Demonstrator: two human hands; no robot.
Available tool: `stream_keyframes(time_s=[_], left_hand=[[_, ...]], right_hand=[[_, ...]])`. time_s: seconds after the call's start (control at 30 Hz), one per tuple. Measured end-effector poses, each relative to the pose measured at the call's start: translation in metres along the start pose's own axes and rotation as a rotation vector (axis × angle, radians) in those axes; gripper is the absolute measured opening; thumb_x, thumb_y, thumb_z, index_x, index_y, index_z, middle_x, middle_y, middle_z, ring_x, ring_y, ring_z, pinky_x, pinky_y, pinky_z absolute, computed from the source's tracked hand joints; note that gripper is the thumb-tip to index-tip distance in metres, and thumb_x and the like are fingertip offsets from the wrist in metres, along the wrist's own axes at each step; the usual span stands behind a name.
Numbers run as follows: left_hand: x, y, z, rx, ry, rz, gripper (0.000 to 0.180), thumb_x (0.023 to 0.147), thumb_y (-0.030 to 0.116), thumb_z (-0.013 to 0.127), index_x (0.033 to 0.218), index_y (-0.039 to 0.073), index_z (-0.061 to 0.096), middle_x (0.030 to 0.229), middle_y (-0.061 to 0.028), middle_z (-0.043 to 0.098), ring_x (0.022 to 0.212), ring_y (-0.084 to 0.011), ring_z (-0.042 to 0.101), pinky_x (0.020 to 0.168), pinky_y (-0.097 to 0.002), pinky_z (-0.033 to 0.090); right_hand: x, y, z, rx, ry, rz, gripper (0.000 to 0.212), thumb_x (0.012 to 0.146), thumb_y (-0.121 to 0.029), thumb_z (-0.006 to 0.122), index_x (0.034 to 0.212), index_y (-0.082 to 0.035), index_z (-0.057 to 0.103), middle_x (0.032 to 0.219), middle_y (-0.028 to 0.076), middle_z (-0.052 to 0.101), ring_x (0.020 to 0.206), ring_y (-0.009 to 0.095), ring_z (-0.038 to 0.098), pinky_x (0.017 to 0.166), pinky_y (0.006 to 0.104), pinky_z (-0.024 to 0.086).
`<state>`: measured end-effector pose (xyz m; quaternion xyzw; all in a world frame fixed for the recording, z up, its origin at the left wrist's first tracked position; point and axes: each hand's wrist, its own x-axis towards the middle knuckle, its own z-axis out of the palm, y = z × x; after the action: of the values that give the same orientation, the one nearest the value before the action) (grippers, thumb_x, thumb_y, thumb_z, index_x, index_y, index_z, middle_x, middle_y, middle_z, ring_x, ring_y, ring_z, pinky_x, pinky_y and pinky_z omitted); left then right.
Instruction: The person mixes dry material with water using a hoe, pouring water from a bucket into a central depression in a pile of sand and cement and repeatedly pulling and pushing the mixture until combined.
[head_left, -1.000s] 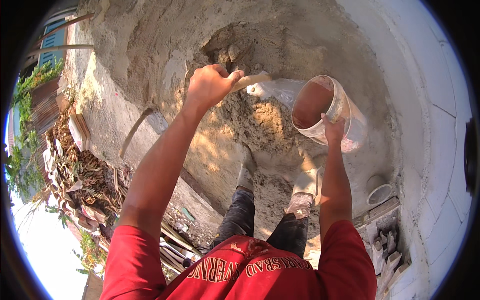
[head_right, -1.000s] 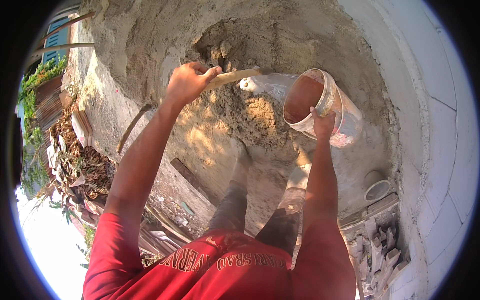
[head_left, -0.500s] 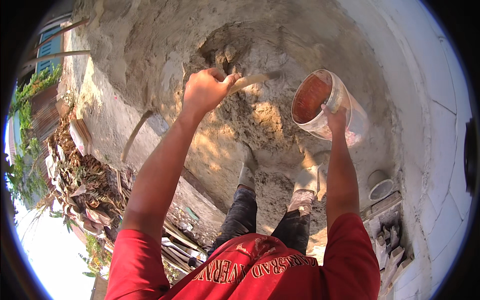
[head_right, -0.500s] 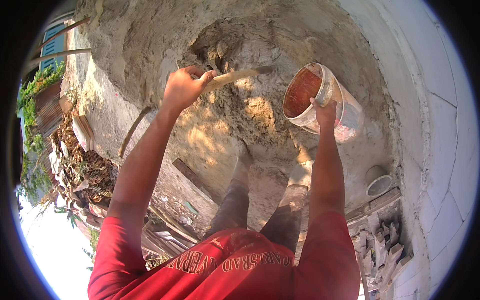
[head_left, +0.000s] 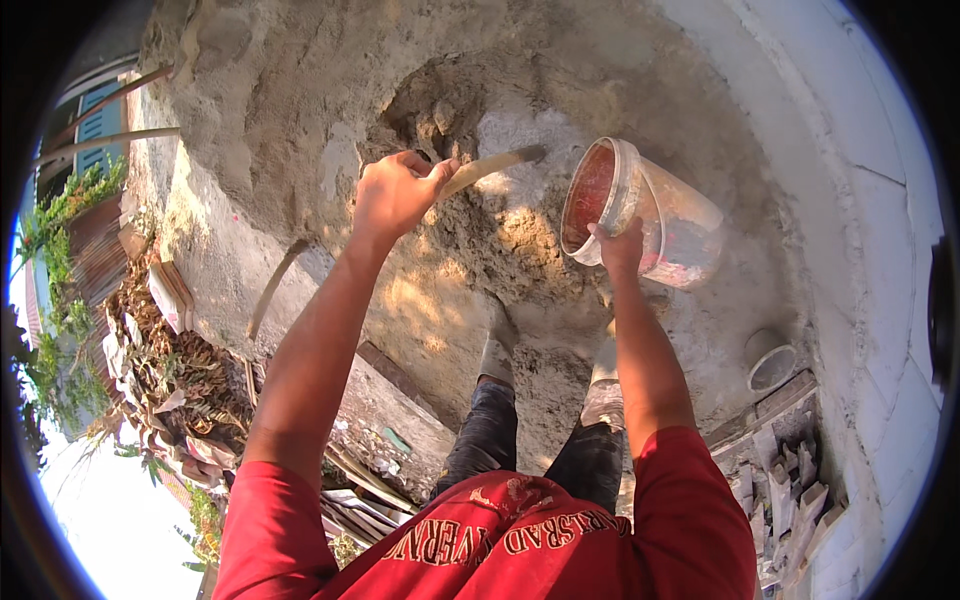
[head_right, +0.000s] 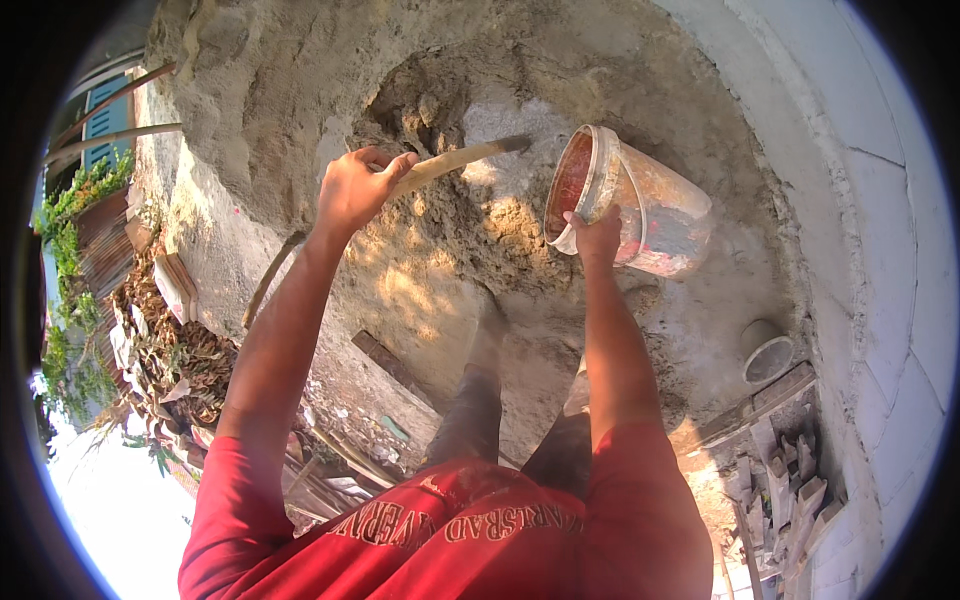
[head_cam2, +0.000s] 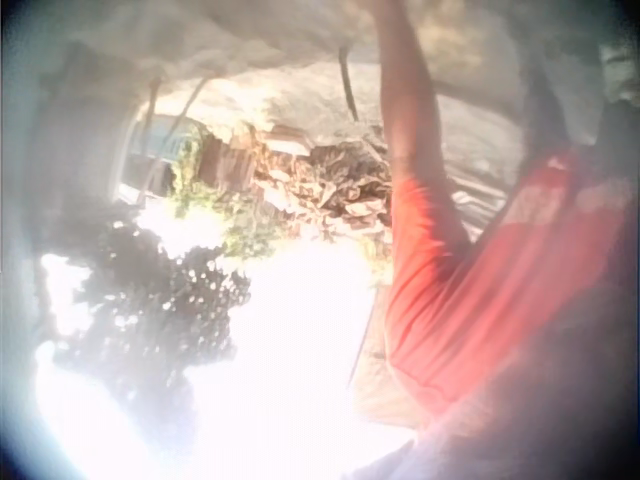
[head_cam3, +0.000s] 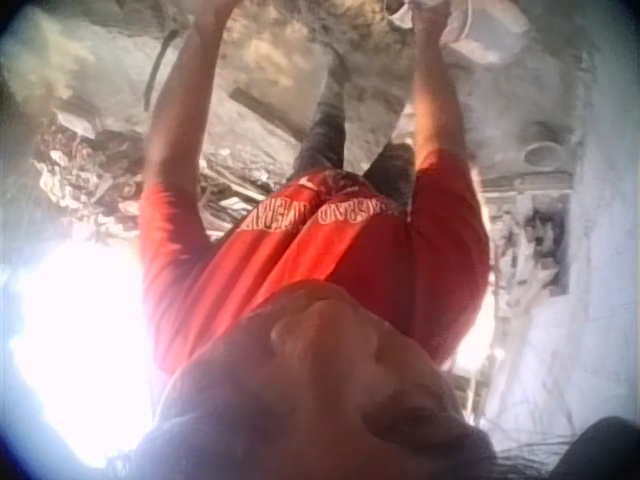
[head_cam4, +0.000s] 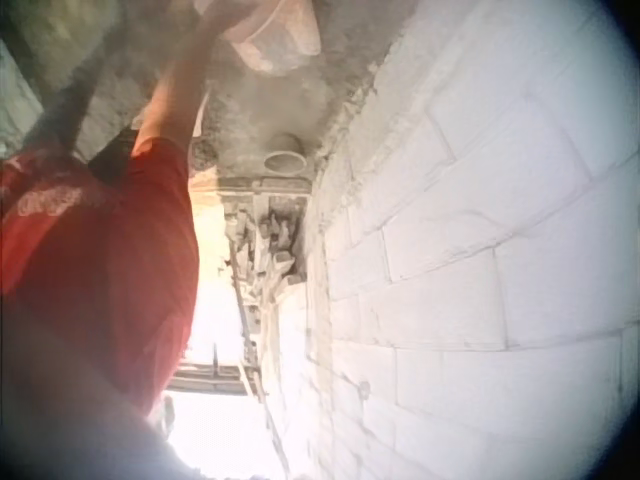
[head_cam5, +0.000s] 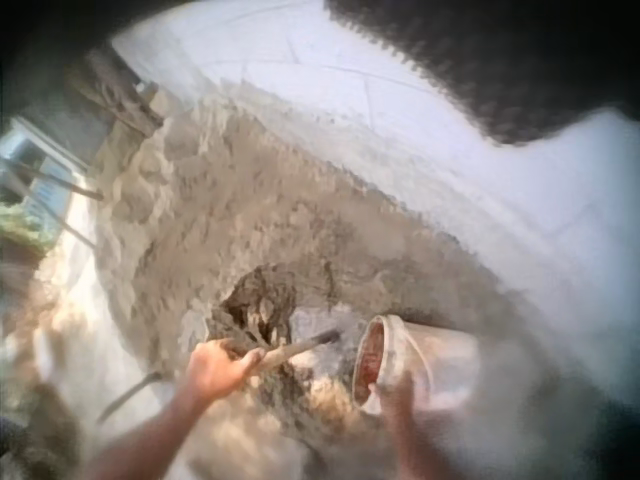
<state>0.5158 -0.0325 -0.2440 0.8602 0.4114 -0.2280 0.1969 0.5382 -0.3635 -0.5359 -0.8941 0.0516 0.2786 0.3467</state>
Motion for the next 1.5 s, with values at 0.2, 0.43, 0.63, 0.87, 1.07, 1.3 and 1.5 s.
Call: stream_keyframes(time_s=[0.2,0.43,0.63,0.87,1.07,1.3,1.5], left_hand=[[-0.007,0.007,0.005,0.019,0.032,0.001,0.058,0.08,0.062,0.07,0.091,0.005,0.076,0.078,-0.0161,0.073,0.081,-0.0289,0.072,0.08,-0.0387,0.056],[-0.025,0.029,0.018,0.103,0.072,0.09,0.059,0.081,0.06,0.068,0.093,0.003,0.076,0.08,-0.0194,0.073,0.082,-0.0314,0.072,0.082,-0.0391,0.056],[-0.045,0.054,0.038,0.113,0.101,0.062,0.056,0.08,0.059,0.068,0.094,0.006,0.077,0.079,-0.0191,0.072,0.08,-0.0322,0.072,0.08,-0.0401,0.056],[-0.038,0.06,0.051,0.045,0.115,0.112,0.062,0.079,0.063,0.07,0.094,0.003,0.077,0.074,-0.0182,0.071,0.072,-0.0279,0.073,0.073,-0.0383,0.056],[-0.04,0.012,0.036,0.168,0.237,0.143,0.064,0.081,0.064,0.068,0.093,0.001,0.077,0.067,-0.0152,0.07,0.058,-0.0216,0.07,0.066,-0.0347,0.056],[-0.037,0.025,0.05,0.035,0.165,0.128,0.058,0.084,0.061,0.064,0.092,0.005,0.076,0.082,-0.0187,0.073,0.087,-0.031,0.072,0.081,-0.0408,0.055],[-0.072,-0.033,0.045,0.054,0.199,0.028,0.051,0.086,0.056,0.066,0.089,0.006,0.076,0.079,-0.0166,0.073,0.078,-0.0346,0.072,0.073,-0.0429,0.056]], right_hand=[[-0.007,-0.02,0.005,-0.058,0.017,0.064,0.096,0.069,-0.044,0.089,0.135,0.003,0.039,0.124,0.033,0.055,0.112,0.048,0.059,0.094,0.0513,0.051],[-0.01,-0.019,0.005,0.0,0.088,0.043,0.085,0.069,-0.044,0.089,0.124,0.002,0.045,0.116,0.032,0.06,0.11,0.049,0.059,0.093,0.0517,0.049],[-0.002,-0.013,-0.006,-0.005,-0.007,0.075,0.096,0.071,-0.047,0.087,0.139,0.001,0.039,0.13,0.029,0.055,0.117,0.045,0.057,0.095,0.0498,0.051],[0.031,0.054,-0.081,-0.016,0.108,0.014,0.08,0.065,-0.042,0.086,0.117,0.008,0.052,0.119,0.032,0.061,0.113,0.043,0.06,0.098,0.0454,0.049],[0.013,0.086,-0.2,-0.164,0.191,0.047,0.061,0.078,-0.039,0.066,0.118,0.007,0.058,0.12,0.031,0.062,0.113,0.047,0.06,0.098,0.05,0.047],[0.06,0.296,-0.333,-1.051,-0.204,0.177,0.05,0.089,-0.031,0.055,0.125,0.004,0.058,0.123,0.03,0.063,0.115,0.047,0.059,0.1,0.0508,0.048],[-0.017,0.261,-0.284,-0.481,0.142,0.142,0.052,0.087,-0.024,0.062,0.131,0.003,0.057,0.127,0.03,0.061,0.12,0.045,0.057,0.102,0.0477,0.047]])
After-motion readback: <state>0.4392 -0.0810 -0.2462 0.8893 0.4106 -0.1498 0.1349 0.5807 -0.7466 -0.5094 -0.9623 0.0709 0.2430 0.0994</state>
